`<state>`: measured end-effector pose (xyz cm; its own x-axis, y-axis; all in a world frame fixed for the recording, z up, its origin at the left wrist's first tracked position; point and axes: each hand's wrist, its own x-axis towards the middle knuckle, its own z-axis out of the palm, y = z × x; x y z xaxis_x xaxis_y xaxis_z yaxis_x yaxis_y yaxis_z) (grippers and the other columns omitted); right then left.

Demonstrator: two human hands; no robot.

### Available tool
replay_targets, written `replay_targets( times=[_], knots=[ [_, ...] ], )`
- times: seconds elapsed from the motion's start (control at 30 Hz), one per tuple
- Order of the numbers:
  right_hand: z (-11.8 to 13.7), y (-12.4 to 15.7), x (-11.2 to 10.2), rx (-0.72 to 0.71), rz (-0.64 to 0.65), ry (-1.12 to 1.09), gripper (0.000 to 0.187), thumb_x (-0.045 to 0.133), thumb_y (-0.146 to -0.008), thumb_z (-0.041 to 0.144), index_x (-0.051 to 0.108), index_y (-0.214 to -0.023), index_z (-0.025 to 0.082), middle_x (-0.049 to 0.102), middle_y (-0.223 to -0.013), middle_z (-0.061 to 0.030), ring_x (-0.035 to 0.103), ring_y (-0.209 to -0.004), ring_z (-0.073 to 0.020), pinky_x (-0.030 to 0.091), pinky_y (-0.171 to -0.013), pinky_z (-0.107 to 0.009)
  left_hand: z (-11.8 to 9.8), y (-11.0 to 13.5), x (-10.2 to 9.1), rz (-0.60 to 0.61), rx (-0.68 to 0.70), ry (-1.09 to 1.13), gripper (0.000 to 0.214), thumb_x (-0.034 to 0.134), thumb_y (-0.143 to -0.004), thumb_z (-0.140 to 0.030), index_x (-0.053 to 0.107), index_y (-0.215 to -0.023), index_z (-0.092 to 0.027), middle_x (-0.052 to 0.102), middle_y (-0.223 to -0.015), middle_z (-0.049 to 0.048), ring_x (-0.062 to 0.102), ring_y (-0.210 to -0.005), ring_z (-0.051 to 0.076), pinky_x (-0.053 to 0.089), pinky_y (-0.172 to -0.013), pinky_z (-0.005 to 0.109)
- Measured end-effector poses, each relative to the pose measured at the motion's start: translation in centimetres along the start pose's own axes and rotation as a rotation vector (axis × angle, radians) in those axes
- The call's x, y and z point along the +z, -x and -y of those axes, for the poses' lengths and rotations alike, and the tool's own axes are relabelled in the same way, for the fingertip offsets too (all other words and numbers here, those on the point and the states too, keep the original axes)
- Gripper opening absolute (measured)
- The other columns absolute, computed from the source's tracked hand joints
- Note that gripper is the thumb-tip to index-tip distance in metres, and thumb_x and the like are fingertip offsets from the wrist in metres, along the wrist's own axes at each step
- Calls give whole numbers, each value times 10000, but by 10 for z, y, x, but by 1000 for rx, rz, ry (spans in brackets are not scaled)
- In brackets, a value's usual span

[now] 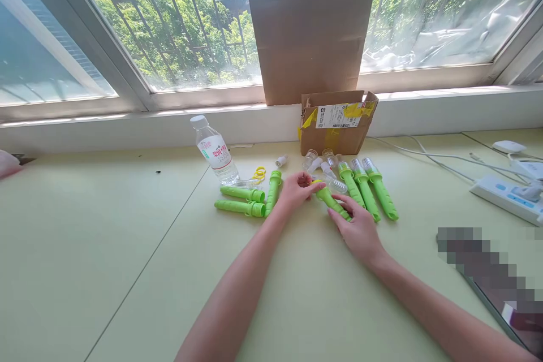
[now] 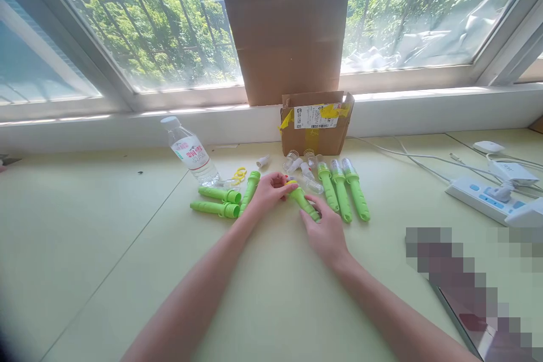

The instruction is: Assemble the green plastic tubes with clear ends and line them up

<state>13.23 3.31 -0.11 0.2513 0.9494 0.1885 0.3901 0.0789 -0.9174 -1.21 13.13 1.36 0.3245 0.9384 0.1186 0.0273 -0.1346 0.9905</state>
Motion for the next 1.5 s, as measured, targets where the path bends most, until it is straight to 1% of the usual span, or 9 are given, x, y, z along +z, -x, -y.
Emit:
replay_targets(
  times=[0.17,0.3,0.43,0.63,0.77,0.97,1.13,1.37,1.5],
  knots=[
    [0,0,0,21,-26,-21,469,611,-750,514,659,-1116,225,690,-871,-79,621,-672,-212,457,-509,-296,-2,-2,2,26,4,-64,499,853,-480,-373,453,-714,-187,574,-712,-10,551,-646,126,439,-571,259],
    [-2,-1,-1,36,-41,-47,466,620,-744,516,666,-1105,223,677,-790,-68,594,-590,-186,433,-455,-274,4,-3,4,8,36,-86,472,838,-511,-383,462,-723,-193,572,-703,-10,555,-659,135,438,-573,259],
    [-1,-2,-2,99,-17,-109,503,647,-722,522,658,-1113,207,642,-692,-40,521,-476,-139,394,-387,-250,8,-2,4,-12,41,-55,486,851,-477,-362,467,-722,-195,579,-693,-16,559,-639,134,446,-560,259],
    [1,-4,-4,237,63,-270,537,687,-714,489,606,-1161,203,541,-592,38,427,-410,-96,351,-338,-228,-1,0,3,106,-16,17,548,861,-465,-352,444,-787,-200,606,-766,9,591,-690,169,504,-527,286],
    [-1,-5,-5,249,65,-308,519,705,-708,468,612,-1143,199,509,-557,54,416,-418,-94,357,-345,-224,-2,0,3,94,-21,37,533,845,-496,-359,429,-786,-196,595,-762,6,587,-692,165,513,-502,280],
    [-2,-6,-6,255,75,-317,480,707,-722,449,612,-1128,212,557,-606,36,431,-437,-90,361,-347,-213,4,-1,4,64,-17,12,492,833,-515,-371,441,-755,-194,581,-726,-6,568,-634,143,496,-484,276],
    [-2,-7,-6,270,81,-354,498,715,-717,446,606,-1134,198,654,-741,-23,445,-445,-85,363,-341,-212,7,-2,6,34,13,-25,463,809,-555,-409,450,-752,-194,581,-712,-6,548,-601,127,471,-485,265],
    [0,-7,-9,298,95,-424,531,709,-730,457,581,-1161,175,694,-810,-62,488,-477,-96,413,-369,-222,4,-1,4,57,68,-124,548,856,-497,-367,473,-846,-188,633,-857,34,622,-831,198,503,-699,315],
    [1,-8,-9,306,107,-431,513,705,-734,465,590,-1143,177,696,-773,-51,494,-472,-97,424,-382,-226,6,-2,5,47,57,-107,546,852,-502,-393,467,-826,-183,634,-836,37,624,-806,200,496,-684,318]
  ],
)
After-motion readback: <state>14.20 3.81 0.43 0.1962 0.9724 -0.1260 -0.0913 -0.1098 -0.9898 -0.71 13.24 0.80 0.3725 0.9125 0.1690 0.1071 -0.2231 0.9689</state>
